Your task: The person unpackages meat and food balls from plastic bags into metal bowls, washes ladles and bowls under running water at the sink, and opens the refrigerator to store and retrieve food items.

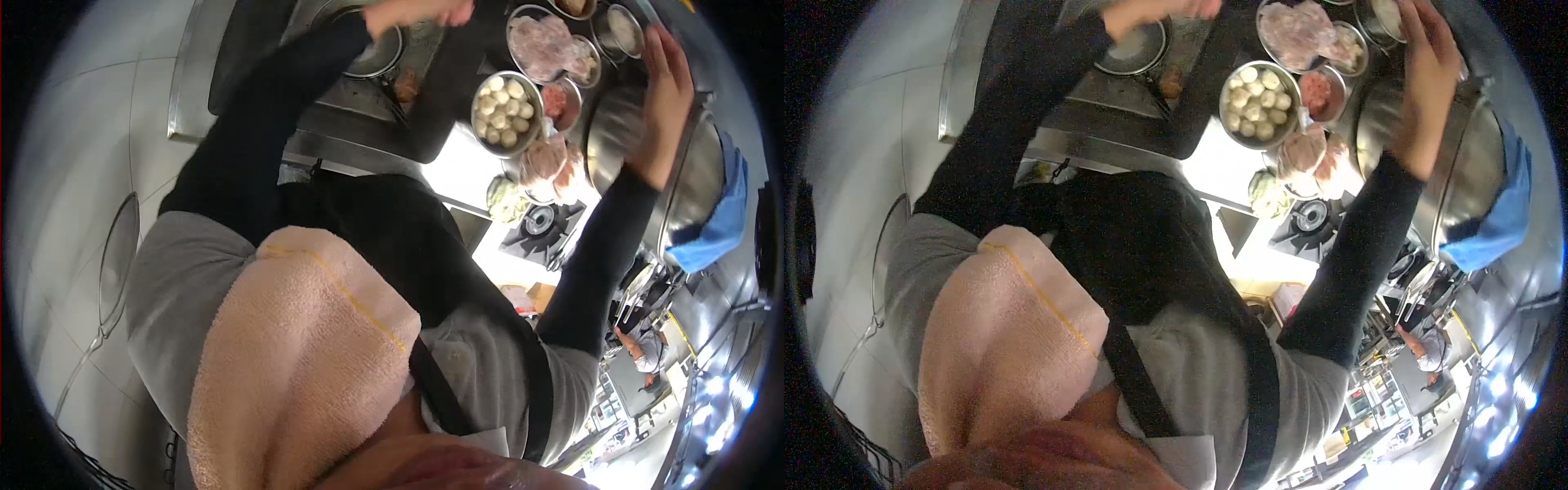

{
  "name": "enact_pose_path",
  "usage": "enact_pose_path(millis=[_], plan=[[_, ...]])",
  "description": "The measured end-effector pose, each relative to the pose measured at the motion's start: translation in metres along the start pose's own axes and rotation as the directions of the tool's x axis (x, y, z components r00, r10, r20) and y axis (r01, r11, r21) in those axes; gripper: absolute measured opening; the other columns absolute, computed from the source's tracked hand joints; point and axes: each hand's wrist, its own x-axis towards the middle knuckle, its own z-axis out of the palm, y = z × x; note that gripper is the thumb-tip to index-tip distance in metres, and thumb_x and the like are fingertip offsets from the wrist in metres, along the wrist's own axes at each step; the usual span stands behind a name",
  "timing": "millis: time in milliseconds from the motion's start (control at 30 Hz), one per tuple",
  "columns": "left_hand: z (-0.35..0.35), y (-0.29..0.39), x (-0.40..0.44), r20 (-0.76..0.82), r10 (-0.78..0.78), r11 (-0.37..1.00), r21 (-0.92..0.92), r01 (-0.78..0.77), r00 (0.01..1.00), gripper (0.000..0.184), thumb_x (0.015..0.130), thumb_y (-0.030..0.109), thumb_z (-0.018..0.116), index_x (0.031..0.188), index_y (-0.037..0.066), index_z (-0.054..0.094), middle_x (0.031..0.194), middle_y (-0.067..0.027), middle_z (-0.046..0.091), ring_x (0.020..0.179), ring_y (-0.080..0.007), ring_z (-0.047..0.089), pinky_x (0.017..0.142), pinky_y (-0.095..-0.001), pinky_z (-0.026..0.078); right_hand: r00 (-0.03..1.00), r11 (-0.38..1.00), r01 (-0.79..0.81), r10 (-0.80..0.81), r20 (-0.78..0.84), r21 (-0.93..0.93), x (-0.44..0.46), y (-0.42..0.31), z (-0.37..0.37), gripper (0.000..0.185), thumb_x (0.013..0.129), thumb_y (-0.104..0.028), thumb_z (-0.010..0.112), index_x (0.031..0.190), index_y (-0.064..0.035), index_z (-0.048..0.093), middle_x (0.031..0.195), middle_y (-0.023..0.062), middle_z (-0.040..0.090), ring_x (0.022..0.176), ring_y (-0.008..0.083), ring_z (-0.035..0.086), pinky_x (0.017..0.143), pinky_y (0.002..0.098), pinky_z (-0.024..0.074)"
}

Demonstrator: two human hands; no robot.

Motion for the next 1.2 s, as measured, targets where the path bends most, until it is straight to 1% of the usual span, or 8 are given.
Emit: enact_pose_path(millis=[200,333,467,733,933,1000,1067,1200], plan=[[0.145,-0.304,-0.063,-0.086,0.025,0.474,0.878,0.064,0.996,0.025,0.089,0.019,0.060,0.109,0.006,0.069,0.102,-0.0146,0.069,0.092,-0.0323,0.066,0.083,-0.0500,0.051,0.995,0.967,-0.099,0.098,-0.014,-0.235,-0.101,0.005,-0.005,0.032,0.098,-0.014,0.060,0.124,0.0041,0.061,0.126,0.0166,0.063,0.114,0.0214,0.061,0.097,0.0334,0.0480],[0.182,-0.291,-0.040,-0.717,-0.302,0.650,0.328,0.686,0.629,0.040,0.098,0.024,0.050,0.132,0.004,0.055,0.119,-0.0224,0.062,0.112,-0.0360,0.060,0.094,-0.0547,0.047,0.986,0.963,-0.134,0.153,0.066,-0.235,-0.149,-0.007,-0.001,0.033,0.098,-0.015,0.059,0.123,0.0064,0.057,0.130,0.0201,0.059,0.115,0.0243,0.060,0.098,0.0365,0.0476],[0.192,-0.375,-0.041,-0.357,-0.143,0.173,0.909,0.379,0.923,0.046,0.097,0.029,0.053,0.136,0.006,0.050,0.135,-0.0253,0.050,0.122,-0.0380,0.053,0.092,-0.0542,0.047,0.959,0.976,-0.204,0.215,0.182,-0.082,-0.158,-0.028,0.037,0.034,0.094,-0.020,0.066,0.118,0.0038,0.061,0.121,0.0178,0.062,0.112,0.0236,0.060,0.094,0.0360,0.0485],[0.081,-0.178,-0.030,-0.172,0.030,0.998,0.063,-0.019,0.985,0.034,0.092,0.028,0.063,0.121,0.012,0.057,0.113,-0.0135,0.064,0.089,-0.0269,0.067,0.071,-0.0399,0.054,0.717,0.954,-0.263,0.294,0.632,-0.145,-0.058,0.030,0.157,0.041,0.090,-0.028,0.071,0.119,-0.0009,0.063,0.106,0.0107,0.068,0.093,0.0149,0.064,0.084,0.0279,0.0494],[-0.021,-0.006,-0.019,-0.573,-0.337,0.532,-0.771,-0.351,0.747,0.036,0.101,0.042,0.050,0.125,0.016,0.054,0.111,-0.0042,0.064,0.096,-0.0207,0.064,0.077,-0.0338,0.051,0.564,0.714,-0.700,0.547,0.619,0.006,0.018,0.093,0.264,0.069,0.085,-0.042,0.071,0.134,0.0021,0.048,0.120,0.0216,0.063,0.103,0.0370,0.066,0.077,0.0565,0.0575],[-0.054,-0.052,-0.014,-0.528,-0.255,0.492,-0.792,-0.361,0.810,0.036,0.100,0.036,0.052,0.128,0.014,0.052,0.120,-0.0051,0.061,0.112,-0.0225,0.058,0.093,-0.0405,0.047,0.678,0.993,0.094,-0.010,0.735,-0.072,0.047,0.144,0.308,0.054,0.089,-0.041,0.062,0.121,0.0025,0.057,0.111,0.0231,0.066,0.095,0.0404,0.068,0.078,0.0505,0.0579],[-0.042,-0.015,-0.028,-0.562,-0.490,0.465,-0.815,-0.346,0.666,0.035,0.100,0.029,0.052,0.129,0.009,0.052,0.121,-0.0058,0.061,0.119,-0.0248,0.054,0.104,-0.0449,0.043,0.597,0.637,0.679,-0.190,0.780,-0.365,0.061,0.145,0.315,0.048,0.089,-0.038,0.058,0.117,0.0012,0.059,0.107,0.0241,0.068,0.097,0.0417,0.067,0.082,0.0476,0.0564],[-0.037,0.025,-0.032,-0.523,-0.415,0.663,-0.734,-0.146,0.745,0.037,0.099,0.024,0.053,0.133,0.009,0.052,0.127,-0.0072,0.059,0.119,-0.0264,0.054,0.104,-0.0429,0.044,0.868,0.725,0.334,0.012,0.497,-0.602,0.048,0.109,0.272,0.054,0.081,-0.041,0.065,0.122,-0.0069,0.059,0.107,0.0231,0.069,0.102,0.0387,0.067,0.089,0.0466,0.0525]])
